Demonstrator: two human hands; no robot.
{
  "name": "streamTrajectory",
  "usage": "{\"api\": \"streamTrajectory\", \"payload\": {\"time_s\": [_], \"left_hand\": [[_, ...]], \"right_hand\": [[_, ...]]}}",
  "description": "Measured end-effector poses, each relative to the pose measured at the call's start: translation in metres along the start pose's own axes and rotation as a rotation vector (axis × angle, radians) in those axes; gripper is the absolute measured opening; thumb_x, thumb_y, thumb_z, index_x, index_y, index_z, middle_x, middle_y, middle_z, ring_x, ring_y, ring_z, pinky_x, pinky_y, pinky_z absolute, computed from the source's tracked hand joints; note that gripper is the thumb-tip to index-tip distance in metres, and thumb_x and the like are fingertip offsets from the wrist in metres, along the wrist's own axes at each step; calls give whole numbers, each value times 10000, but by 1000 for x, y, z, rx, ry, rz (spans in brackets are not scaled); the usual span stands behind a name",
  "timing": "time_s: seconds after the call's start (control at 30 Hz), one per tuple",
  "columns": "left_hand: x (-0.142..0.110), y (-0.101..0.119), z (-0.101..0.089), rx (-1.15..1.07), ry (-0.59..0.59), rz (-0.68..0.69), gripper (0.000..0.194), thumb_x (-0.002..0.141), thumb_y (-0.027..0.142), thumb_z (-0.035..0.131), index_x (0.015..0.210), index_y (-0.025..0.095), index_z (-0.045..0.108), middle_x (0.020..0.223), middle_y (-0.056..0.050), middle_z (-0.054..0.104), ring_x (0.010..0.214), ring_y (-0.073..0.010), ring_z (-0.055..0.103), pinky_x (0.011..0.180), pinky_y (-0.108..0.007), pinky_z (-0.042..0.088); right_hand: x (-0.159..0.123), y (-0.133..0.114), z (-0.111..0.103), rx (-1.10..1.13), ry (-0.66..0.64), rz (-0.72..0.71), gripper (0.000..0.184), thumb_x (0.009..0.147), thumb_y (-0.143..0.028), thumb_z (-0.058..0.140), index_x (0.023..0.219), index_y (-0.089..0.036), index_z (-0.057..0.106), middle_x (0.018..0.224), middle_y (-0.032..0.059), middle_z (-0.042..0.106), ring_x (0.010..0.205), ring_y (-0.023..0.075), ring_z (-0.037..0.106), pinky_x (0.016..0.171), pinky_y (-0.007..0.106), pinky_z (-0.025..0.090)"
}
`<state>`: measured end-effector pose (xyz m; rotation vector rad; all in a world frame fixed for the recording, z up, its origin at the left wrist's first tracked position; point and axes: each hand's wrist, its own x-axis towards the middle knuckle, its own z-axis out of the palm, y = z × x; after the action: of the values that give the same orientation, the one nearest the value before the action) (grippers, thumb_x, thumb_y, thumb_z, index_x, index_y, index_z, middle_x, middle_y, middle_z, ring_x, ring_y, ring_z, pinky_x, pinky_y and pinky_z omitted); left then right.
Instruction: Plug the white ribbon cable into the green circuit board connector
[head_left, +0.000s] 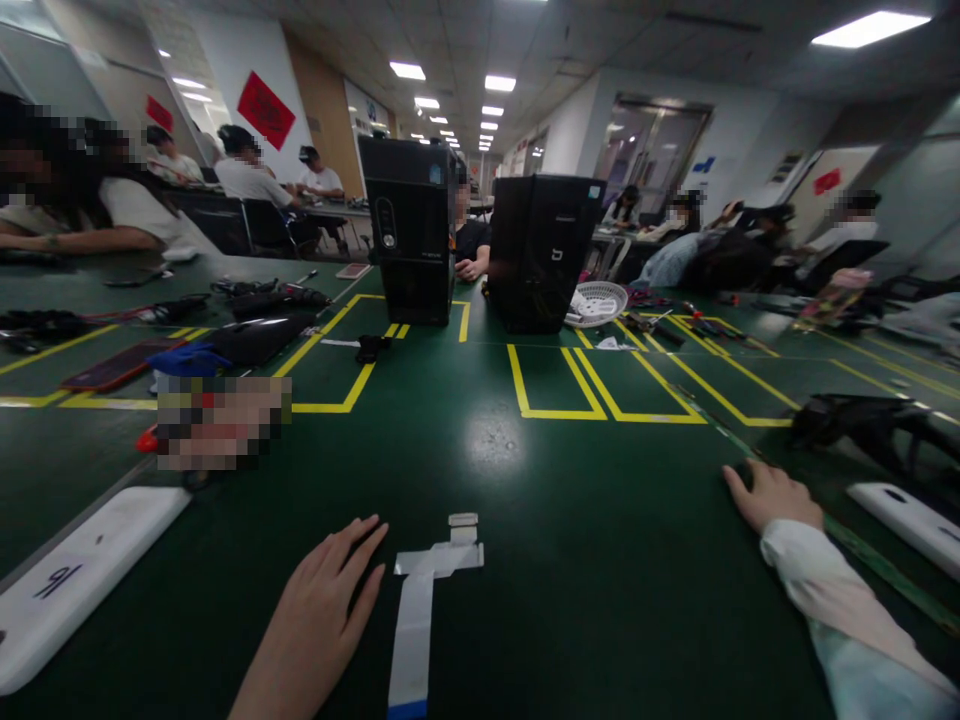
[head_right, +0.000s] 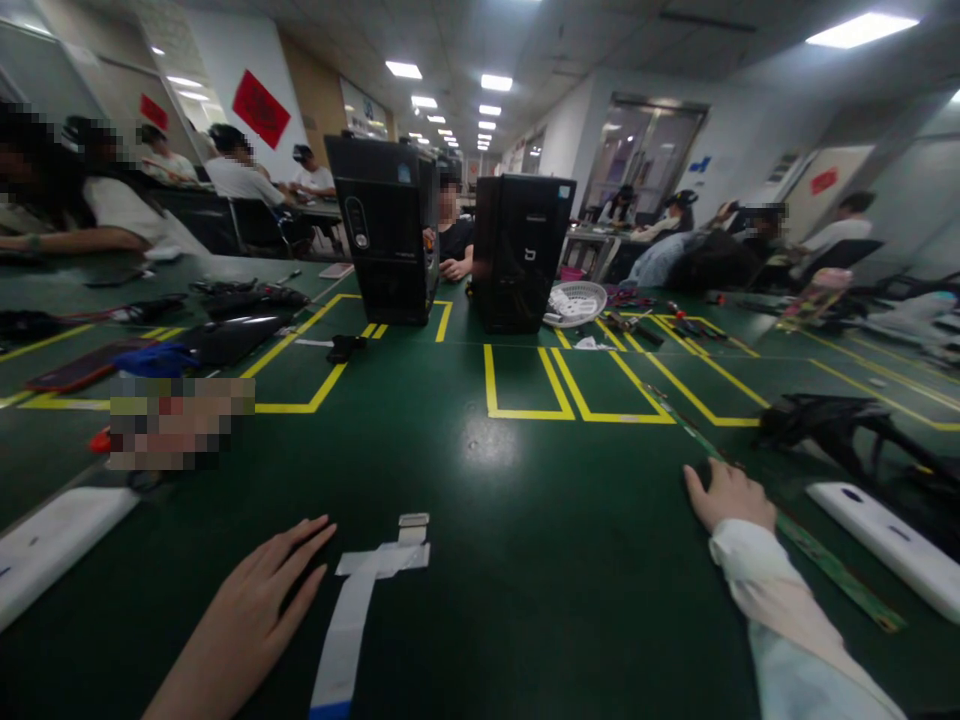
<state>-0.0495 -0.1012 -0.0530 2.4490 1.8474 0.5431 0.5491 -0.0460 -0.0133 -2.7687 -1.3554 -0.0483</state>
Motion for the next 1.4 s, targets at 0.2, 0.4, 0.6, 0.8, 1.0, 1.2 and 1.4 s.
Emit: {"api": "streamTrajectory", "payload": {"time_s": [0.2, 0.4, 0.6, 0.8, 1.0, 1.2, 1.4], "left_hand": [[1, -1, -2, 10, -52, -21, 530, 946, 511, 377, 1401, 277, 517, 1460, -73, 528, 1300, -306, 527, 1028, -555, 479], [1, 2, -3, -6, -54, -21, 505, 951, 486, 392, 1404, 296, 510, 1456, -58, 533, 1306, -293, 523, 1056, -543, 458], [0, 1, -3, 10, -60, -30, 523, 949, 500, 390, 1407, 278, 508, 1464, -71, 523, 1308, -302, 517, 1042, -552, 465], [0, 0, -1, 17, -69, -28, 521, 947, 499, 383, 1404, 284, 512, 1466, -69, 521, 1305, -298, 521, 1042, -541, 468], [0, 1, 0, 10, -37, -11, 530, 951, 511, 362, 1408, 286, 508, 1468, -58, 521, 1311, -292, 515, 1062, -530, 456], [0, 2, -1, 1, -59, -30, 549, 943, 524, 362, 1404, 270, 515, 1466, -73, 521, 1309, -310, 516, 1045, -555, 461], [0, 1, 0, 7, -59, -27, 541, 949, 514, 358, 1408, 271, 509, 1465, -72, 522, 1311, -301, 514, 1057, -552, 450]], "right_hand": [[-13, 2, 5, -22, 11, -152, 697, 943, -509, 216, 1388, -43, 482, 1364, 244, 508, 1219, 407, 486, 1021, 488, 388], [-40, 13, 13, 152, 32, -498, 606, 882, -497, 314, 1304, -119, 531, 1236, 194, 613, 1172, 344, 564, 1060, 463, 408], [-53, 38, 9, 183, 102, -407, 644, 878, -502, 260, 1310, -106, 527, 1439, 196, 482, 1337, 328, 457, 1141, 425, 341], [-42, 74, 21, 15, 96, 54, 857, 869, -634, 89, 1333, -71, 539, 1381, 284, 488, 1274, 441, 484, 1039, 538, 418], [-29, 86, 35, 12, 133, -182, 817, 844, -620, 178, 1296, -51, 551, 1264, 263, 584, 1212, 405, 541, 1062, 504, 407], [-35, 51, 29, 91, 170, -455, 694, 867, -608, 304, 1295, -133, 574, 1270, 202, 604, 1158, 364, 576, 1017, 510, 449], [-42, -20, 26, 207, 153, -824, 569, 936, -529, 375, 1349, -176, 545, 1338, 157, 580, 1229, 315, 533, 1054, 523, 430]]}}
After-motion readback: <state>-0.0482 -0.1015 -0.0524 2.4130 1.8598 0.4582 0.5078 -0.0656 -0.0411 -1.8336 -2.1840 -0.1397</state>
